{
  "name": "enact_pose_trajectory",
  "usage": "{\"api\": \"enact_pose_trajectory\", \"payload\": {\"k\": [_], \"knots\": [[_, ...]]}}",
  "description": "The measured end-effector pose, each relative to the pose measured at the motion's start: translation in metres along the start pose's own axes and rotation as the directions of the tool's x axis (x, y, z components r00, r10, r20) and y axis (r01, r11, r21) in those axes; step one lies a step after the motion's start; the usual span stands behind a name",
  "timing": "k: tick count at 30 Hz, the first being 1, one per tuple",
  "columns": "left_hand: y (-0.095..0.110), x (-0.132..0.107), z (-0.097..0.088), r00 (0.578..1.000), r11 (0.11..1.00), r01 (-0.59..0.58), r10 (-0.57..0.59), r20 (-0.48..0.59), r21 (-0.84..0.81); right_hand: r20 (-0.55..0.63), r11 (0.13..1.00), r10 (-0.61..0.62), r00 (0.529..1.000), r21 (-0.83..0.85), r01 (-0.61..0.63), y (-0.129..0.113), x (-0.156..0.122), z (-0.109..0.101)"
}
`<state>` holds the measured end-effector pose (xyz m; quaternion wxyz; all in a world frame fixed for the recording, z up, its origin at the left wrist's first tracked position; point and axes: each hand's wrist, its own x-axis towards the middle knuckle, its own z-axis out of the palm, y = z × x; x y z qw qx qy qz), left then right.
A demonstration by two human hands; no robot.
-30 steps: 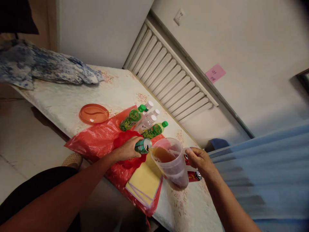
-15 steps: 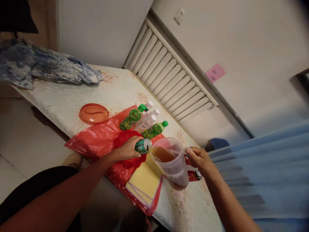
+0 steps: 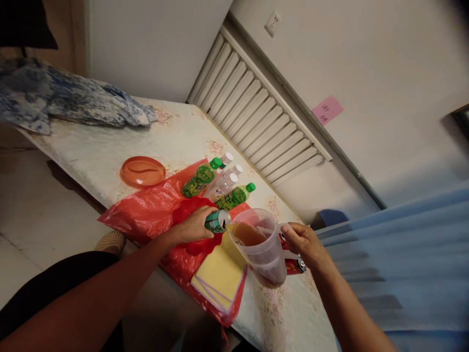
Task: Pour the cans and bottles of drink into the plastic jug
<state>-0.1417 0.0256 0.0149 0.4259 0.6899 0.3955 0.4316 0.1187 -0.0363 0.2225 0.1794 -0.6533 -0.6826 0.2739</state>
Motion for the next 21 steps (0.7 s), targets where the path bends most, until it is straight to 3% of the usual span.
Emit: {"api": "enact_pose_trajectory", "payload": {"k": [21], "knots": [[-0.0022,-0.0009,0.0011,1.000,1.000,0.006,-0.006,-0.002,-0.024,-0.010,1.000,-0.010,1.000,-0.003,0.010,0.0006,0.0004,0.0030]]}}
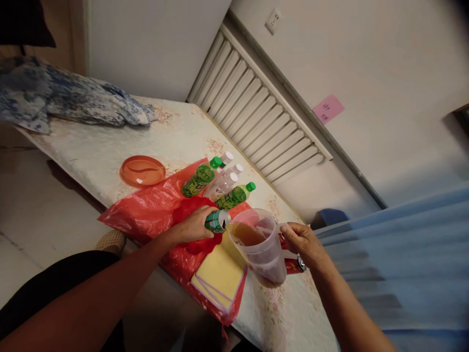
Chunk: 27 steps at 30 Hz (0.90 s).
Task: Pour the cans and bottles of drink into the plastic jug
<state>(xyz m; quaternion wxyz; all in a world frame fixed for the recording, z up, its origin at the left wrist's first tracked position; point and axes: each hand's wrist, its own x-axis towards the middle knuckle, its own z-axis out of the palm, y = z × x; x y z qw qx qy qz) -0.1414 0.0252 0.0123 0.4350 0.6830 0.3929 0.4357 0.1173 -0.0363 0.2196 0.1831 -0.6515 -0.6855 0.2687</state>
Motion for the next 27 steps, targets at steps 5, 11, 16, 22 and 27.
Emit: {"api": "enact_pose_trajectory", "payload": {"k": [5,11,16,22,27], "knots": [[0.001,0.001,0.000,1.000,1.000,0.015,-0.015,-0.007,-0.010,-0.020,0.999,0.024,1.000,0.042,-0.023,0.000,0.000,0.002],[0.004,0.001,-0.002,1.000,1.000,0.005,-0.005,0.025,-0.010,-0.042,0.983,0.059,0.997,0.176,-0.050,0.020,-0.001,0.009],[0.002,0.001,-0.002,0.999,0.998,0.006,-0.004,0.034,-0.056,-0.078,0.945,0.063,0.995,0.324,-0.034,0.037,-0.004,0.020],[0.003,0.000,-0.005,0.999,0.993,0.020,-0.015,0.038,-0.115,-0.177,0.865,0.082,0.981,0.502,0.019,0.046,-0.004,0.028],[0.006,0.000,-0.005,0.999,0.981,0.042,-0.037,0.028,-0.192,-0.287,0.800,0.155,0.945,0.598,0.050,0.055,0.005,0.027]]}}
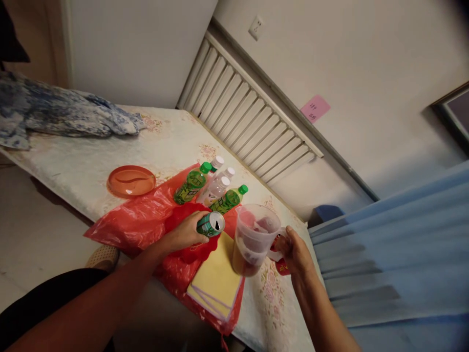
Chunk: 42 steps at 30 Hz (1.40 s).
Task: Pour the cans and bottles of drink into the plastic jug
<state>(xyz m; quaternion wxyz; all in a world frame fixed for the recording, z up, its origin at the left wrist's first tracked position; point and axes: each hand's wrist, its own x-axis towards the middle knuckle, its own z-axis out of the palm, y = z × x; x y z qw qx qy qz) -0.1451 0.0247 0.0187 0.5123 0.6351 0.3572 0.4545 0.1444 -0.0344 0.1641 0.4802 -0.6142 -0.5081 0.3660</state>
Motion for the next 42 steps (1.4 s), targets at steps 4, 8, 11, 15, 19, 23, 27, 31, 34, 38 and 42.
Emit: {"api": "enact_pose_trajectory", "payload": {"k": [4,8,11,15,19,23,27,31,34,38,42], "knots": [[-0.002,0.001,0.000,1.000,1.000,0.004,-0.004,-0.005,-0.023,-0.125,0.992,-0.056,0.991,0.105,0.070,0.005,0.007,0.001],[-0.006,0.003,-0.001,1.000,1.000,0.018,-0.018,-0.007,-0.025,-0.192,0.979,-0.124,0.974,0.137,0.151,0.014,0.012,0.002],[-0.009,0.005,-0.001,0.999,0.999,0.030,-0.031,-0.031,-0.037,-0.243,0.966,-0.136,0.961,0.182,0.182,0.022,0.014,0.004],[-0.011,0.006,-0.002,0.997,0.998,0.048,-0.050,-0.058,-0.041,-0.281,0.950,-0.130,0.951,0.238,0.200,0.023,0.008,0.008],[-0.007,0.007,-0.006,0.992,0.998,0.012,-0.019,-0.123,-0.061,-0.287,0.935,-0.136,0.948,0.280,0.218,0.006,-0.005,0.015],[-0.003,0.008,-0.015,0.976,0.996,-0.017,-0.002,-0.219,-0.085,-0.214,0.921,-0.144,0.966,0.329,0.210,-0.010,-0.013,0.025],[0.005,0.007,-0.024,0.938,0.998,-0.032,0.008,-0.345,-0.062,-0.174,0.884,-0.091,0.980,0.440,0.160,-0.015,-0.014,0.046],[0.015,0.003,-0.033,0.893,1.000,-0.018,0.014,-0.450,-0.005,-0.162,0.885,-0.088,0.983,0.441,0.152,-0.015,-0.014,0.077],[0.019,0.000,-0.038,0.865,1.000,-0.018,0.022,-0.502,0.013,-0.141,0.905,-0.129,0.981,0.389,0.175,-0.011,-0.012,0.099],[0.016,-0.001,-0.042,0.819,0.999,-0.044,0.026,-0.573,-0.018,-0.115,0.870,-0.104,0.988,0.470,0.147,0.001,-0.008,0.124],[0.009,0.000,-0.046,0.769,0.994,-0.106,0.064,-0.637,-0.029,-0.101,0.826,-0.109,0.989,0.545,0.146,0.018,-0.005,0.142]]}}
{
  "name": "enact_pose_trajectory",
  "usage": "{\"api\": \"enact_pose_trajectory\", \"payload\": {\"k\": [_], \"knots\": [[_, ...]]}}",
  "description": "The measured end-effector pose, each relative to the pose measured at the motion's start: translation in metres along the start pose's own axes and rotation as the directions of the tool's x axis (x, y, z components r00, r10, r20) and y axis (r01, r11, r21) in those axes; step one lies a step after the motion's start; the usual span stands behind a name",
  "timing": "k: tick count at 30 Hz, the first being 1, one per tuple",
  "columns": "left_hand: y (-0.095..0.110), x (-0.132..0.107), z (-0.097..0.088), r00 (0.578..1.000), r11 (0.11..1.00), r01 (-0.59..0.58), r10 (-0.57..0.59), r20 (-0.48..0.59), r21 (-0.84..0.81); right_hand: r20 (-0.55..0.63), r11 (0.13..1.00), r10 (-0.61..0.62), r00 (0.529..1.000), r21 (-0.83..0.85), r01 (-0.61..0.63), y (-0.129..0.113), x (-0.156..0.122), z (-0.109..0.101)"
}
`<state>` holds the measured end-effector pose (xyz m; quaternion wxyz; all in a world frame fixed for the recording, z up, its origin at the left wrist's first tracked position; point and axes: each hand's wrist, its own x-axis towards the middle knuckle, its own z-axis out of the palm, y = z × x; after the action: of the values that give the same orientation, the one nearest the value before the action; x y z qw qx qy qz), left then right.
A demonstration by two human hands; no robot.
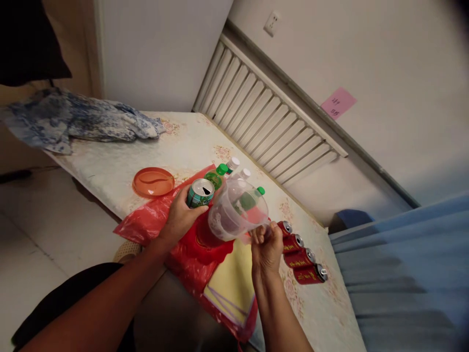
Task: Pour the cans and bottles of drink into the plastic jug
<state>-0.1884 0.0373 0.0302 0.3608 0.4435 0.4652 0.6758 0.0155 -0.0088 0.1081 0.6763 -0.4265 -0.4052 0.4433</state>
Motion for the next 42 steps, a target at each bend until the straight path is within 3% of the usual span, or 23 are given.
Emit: {"api": "enact_pose_trajectory", "payload": {"k": [6,14,25,30,35,37,39,42], "knots": [[-0.005,0.001,-0.003,1.000,1.000,-0.015,0.015,-0.026,-0.006,-0.012,1.000,-0.017,1.000,-0.022,0.016,0.027,-0.004,-0.005],[0.000,-0.004,-0.008,0.999,0.999,0.030,-0.030,-0.041,0.013,0.028,1.000,-0.008,1.000,-0.006,0.008,0.034,-0.007,-0.016],[0.015,-0.054,-0.035,0.985,0.982,0.128,-0.110,-0.130,0.139,0.064,0.995,-0.063,0.996,-0.080,0.068,0.041,-0.001,-0.024],[0.030,-0.089,-0.033,0.989,0.983,0.141,-0.134,-0.066,0.116,0.050,0.990,-0.070,0.996,-0.123,0.076,0.030,-0.006,-0.033],[0.044,-0.122,-0.020,0.987,0.986,0.153,-0.156,0.047,0.061,-0.146,0.956,-0.083,0.986,-0.291,0.037,0.017,-0.029,-0.066],[0.049,-0.134,-0.011,0.978,0.984,0.168,-0.173,0.115,0.050,-0.099,0.955,-0.005,0.995,-0.295,-0.024,0.015,-0.045,-0.081],[0.054,-0.145,0.001,0.959,0.977,0.207,-0.211,0.189,0.041,0.035,0.960,0.103,0.994,-0.266,-0.090,0.013,-0.065,-0.093],[0.055,-0.160,0.023,0.909,0.961,0.275,-0.267,0.321,0.024,0.204,0.958,0.216,0.955,-0.235,-0.167,0.004,-0.092,-0.105]]}}
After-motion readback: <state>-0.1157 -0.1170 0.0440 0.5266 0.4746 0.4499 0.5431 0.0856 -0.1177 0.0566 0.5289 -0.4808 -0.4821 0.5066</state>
